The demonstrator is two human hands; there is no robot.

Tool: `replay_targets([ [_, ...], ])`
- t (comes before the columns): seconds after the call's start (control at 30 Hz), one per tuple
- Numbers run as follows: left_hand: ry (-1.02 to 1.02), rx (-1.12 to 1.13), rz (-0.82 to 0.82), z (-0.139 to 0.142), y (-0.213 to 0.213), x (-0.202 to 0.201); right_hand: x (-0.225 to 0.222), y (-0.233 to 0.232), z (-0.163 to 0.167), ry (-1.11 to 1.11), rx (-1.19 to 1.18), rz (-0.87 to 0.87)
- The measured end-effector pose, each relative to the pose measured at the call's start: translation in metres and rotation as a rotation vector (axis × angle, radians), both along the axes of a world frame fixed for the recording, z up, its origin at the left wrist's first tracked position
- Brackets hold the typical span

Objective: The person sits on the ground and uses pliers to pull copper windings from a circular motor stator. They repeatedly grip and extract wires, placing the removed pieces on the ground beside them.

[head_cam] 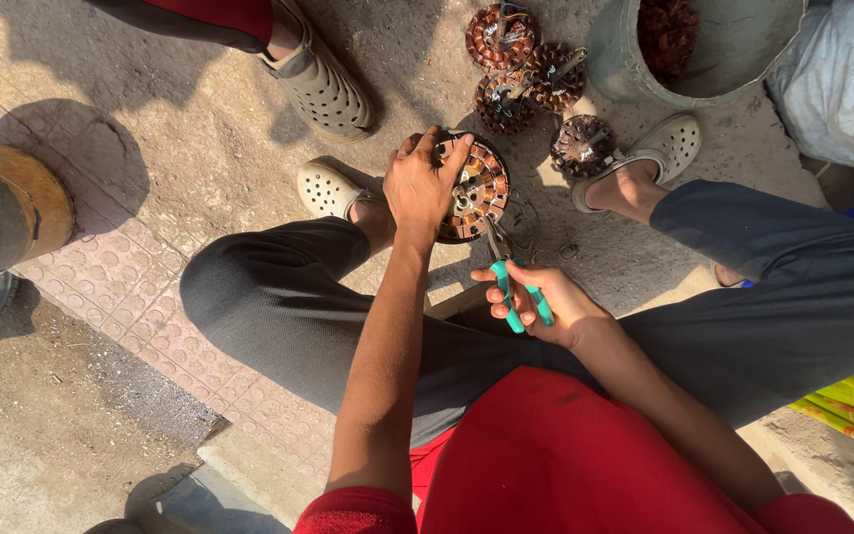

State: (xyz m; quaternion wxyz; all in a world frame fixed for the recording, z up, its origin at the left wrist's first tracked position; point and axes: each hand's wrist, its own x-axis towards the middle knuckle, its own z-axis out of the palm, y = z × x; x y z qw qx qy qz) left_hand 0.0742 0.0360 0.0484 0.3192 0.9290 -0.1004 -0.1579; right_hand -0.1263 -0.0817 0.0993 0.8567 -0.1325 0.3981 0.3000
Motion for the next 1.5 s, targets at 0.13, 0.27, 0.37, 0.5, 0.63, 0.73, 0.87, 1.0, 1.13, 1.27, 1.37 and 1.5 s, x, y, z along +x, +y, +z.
replay_targets([
  [0.13,-0.007,-0.016,-0.002,0.001,0.000,0.000,-0.001,0.005,-0.007,0.038,0.007,-0.073],
  [0.27,-0.046,-0.043,0.004,0.018,-0.001,0.011,-0.001,0.007,-0.014,0.010,-0.036,-0.121],
  [0.37,0.015,-0.017,0.022,0.026,-0.001,0.014,-0.001,0.005,-0.019,0.029,-0.031,-0.164],
  [0.5,0.021,0.004,0.012,0.022,0.000,0.011,-0.003,-0.004,-0.023,-0.001,-0.045,-0.170],
  [0.63,-0.012,-0.014,0.009,0.021,-0.001,0.011,-0.009,-0.020,-0.022,-0.051,-0.139,-0.086],
  [0.73,-0.022,-0.004,0.009,0.026,-0.002,0.013,-0.015,-0.034,-0.019,-0.094,-0.291,0.125],
  [0.87,-0.003,-0.025,0.009,0.024,-0.001,0.012,-0.023,-0.051,-0.011,-0.551,-1.621,0.929],
  [1.0,0.010,-0.017,-0.002,0.005,0.002,0.003,-0.030,-0.059,-0.001,-0.230,-1.380,1.191],
  [1.13,-0.038,-0.016,-0.018,-0.006,0.002,0.001,-0.030,-0.056,0.010,-0.236,-1.131,0.878],
  [1.27,-0.003,-0.016,-0.019,-0.001,0.003,0.002,-0.024,-0.041,0.021,-0.548,-1.275,0.945],
  [1.37,-0.002,-0.003,-0.016,0.003,0.003,0.001,-0.018,-0.027,0.030,-0.522,-1.518,1.070],
  [1.5,0.026,0.007,-0.009,0.003,0.002,0.002,-0.008,-0.009,0.043,-0.454,-1.601,1.204],
])
